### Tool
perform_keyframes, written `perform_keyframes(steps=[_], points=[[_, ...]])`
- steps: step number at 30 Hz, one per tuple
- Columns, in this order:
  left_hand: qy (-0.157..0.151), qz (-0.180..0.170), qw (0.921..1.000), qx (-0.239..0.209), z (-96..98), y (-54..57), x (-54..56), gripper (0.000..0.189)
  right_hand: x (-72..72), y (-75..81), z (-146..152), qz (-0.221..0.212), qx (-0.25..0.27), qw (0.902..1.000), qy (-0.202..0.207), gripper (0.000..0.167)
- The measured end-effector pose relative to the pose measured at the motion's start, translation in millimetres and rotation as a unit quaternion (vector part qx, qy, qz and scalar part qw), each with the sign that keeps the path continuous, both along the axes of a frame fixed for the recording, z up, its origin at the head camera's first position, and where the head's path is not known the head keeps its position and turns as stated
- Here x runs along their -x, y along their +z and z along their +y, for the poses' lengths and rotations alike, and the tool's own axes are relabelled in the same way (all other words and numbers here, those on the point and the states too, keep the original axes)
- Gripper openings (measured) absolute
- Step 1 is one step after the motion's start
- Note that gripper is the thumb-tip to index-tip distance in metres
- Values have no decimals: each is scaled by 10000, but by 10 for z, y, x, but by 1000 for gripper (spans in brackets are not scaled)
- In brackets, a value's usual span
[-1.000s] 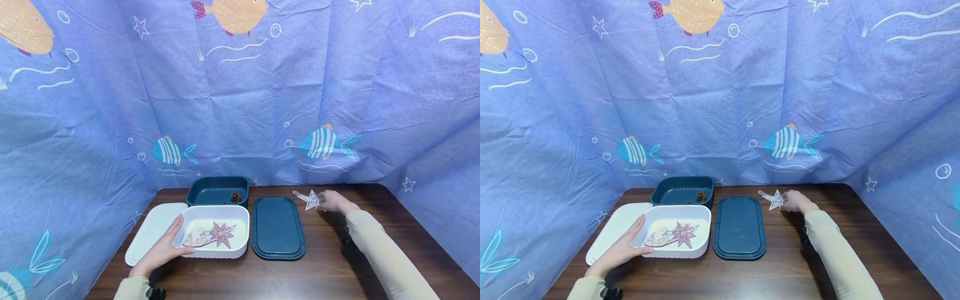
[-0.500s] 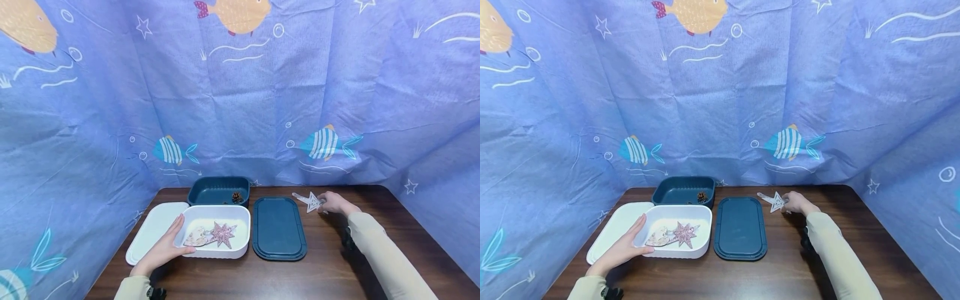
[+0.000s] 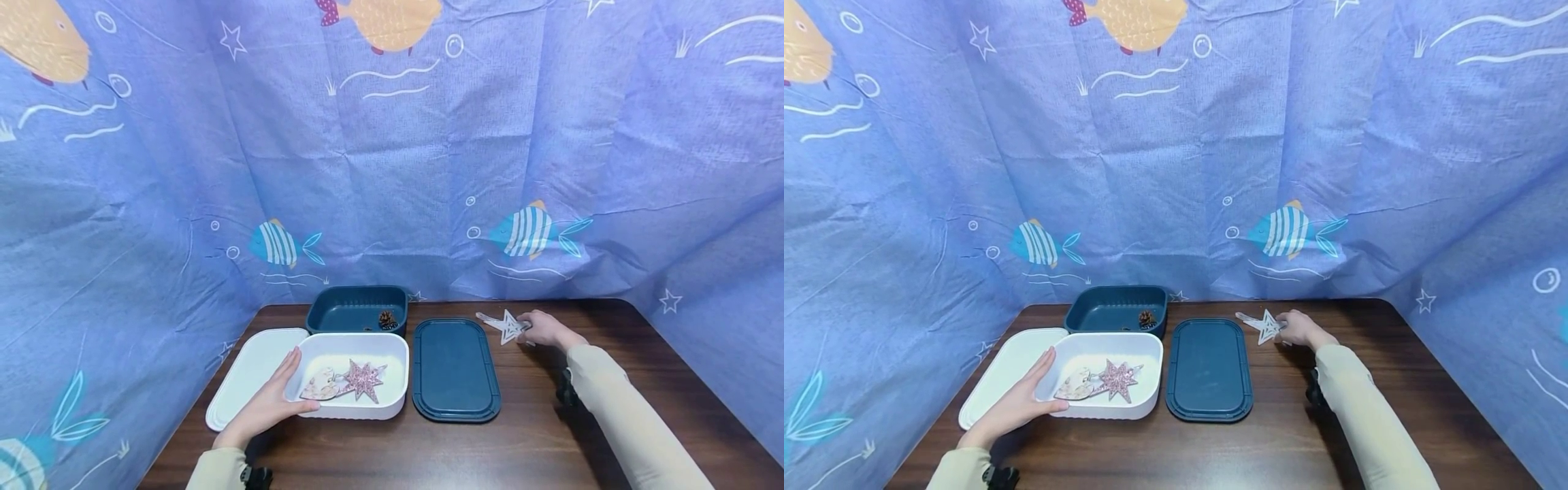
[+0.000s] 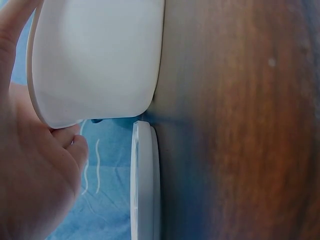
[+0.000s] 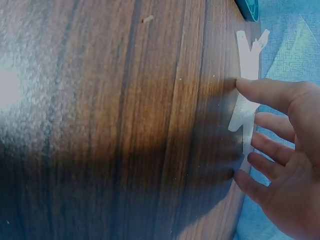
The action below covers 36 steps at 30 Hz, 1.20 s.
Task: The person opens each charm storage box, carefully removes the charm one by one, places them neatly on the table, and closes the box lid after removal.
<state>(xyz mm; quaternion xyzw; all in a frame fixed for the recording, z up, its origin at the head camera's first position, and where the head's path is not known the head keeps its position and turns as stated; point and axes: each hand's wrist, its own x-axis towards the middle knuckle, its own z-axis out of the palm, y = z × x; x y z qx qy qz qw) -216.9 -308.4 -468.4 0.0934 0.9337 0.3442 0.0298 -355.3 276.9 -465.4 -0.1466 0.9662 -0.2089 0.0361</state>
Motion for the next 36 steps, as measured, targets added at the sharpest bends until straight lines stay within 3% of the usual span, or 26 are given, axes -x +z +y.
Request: perform_keyframes(steps=[8, 17, 27, 36], points=[[-60, 43, 9999, -86, -6, -7, -5, 120, 15, 2, -2, -11, 30, 10000, 47, 63], [-77, 3, 9999, -71, 7, -7, -3, 120, 41, 191, -48, 51, 110, 9994, 312, 61], [-50, 11, 10000, -44, 6, 33, 15, 120, 157, 502, -392, 134, -120, 9995, 244, 64], [-83, 22, 9999, -66, -1, 18, -12, 120, 214, 740, -886, -42, 443, 9979, 480, 63]])
